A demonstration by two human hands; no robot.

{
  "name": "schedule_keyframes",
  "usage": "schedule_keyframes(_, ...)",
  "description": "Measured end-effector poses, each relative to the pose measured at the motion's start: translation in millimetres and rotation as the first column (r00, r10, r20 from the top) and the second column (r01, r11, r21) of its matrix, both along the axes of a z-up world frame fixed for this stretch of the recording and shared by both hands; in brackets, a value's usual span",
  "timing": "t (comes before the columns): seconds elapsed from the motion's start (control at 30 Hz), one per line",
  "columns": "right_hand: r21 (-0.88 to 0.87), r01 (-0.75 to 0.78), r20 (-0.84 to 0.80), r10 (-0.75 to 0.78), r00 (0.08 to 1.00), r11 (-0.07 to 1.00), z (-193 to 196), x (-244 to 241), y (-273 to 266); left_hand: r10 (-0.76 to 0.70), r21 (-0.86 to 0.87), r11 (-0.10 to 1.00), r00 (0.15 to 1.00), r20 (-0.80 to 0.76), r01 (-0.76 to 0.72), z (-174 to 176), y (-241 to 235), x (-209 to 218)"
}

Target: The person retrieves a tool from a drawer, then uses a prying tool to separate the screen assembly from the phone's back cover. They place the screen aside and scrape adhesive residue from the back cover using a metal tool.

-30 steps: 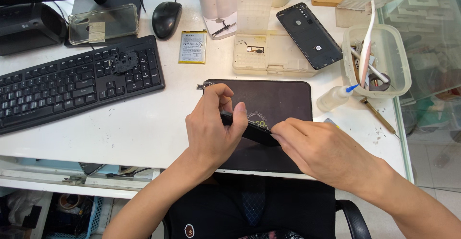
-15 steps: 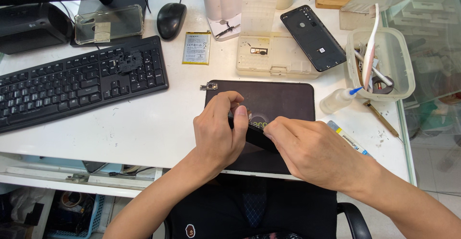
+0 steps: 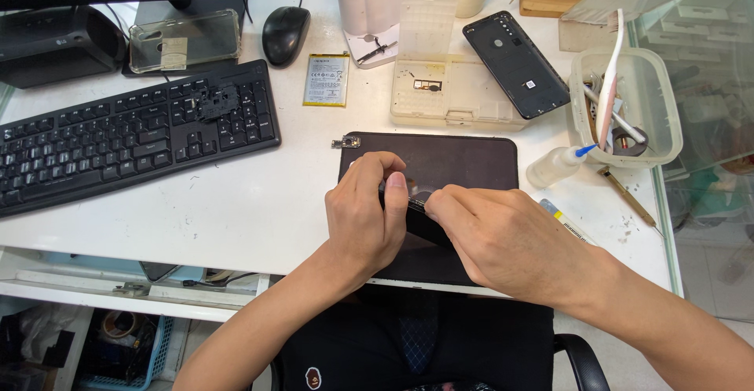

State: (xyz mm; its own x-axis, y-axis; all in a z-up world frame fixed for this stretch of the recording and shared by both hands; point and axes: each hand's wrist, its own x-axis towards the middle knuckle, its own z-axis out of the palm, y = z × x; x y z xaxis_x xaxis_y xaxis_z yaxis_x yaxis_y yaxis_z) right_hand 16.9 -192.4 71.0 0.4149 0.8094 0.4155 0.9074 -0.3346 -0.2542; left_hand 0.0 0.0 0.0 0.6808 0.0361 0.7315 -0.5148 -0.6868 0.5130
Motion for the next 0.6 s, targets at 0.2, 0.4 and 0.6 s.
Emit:
schedule_keyframes(0.2,-0.005,-0.016,0.046,0.016,0.999,1.0,2.7,0.5,3.1,-0.002,-0.008,1.0,1.0,0.024,0.002,-0.8,0.4,0.6)
schedule_keyframes(0.4,-0.064,-0.005,0.028,0.007,1.0,0.998,4.3,-0.3,8.3,-0.004,-0.043,0.999,1.0,0.02,0.005,-1.1,1.8,2.0)
schedule_keyframes(0.6,-0.043,0.02,-0.038,-0.022,0.999,0.999,9.8,7.8,10.0,-0.007,-0.139,0.99,0.996,-0.083,-0.004,-2.4,3.5,4.3)
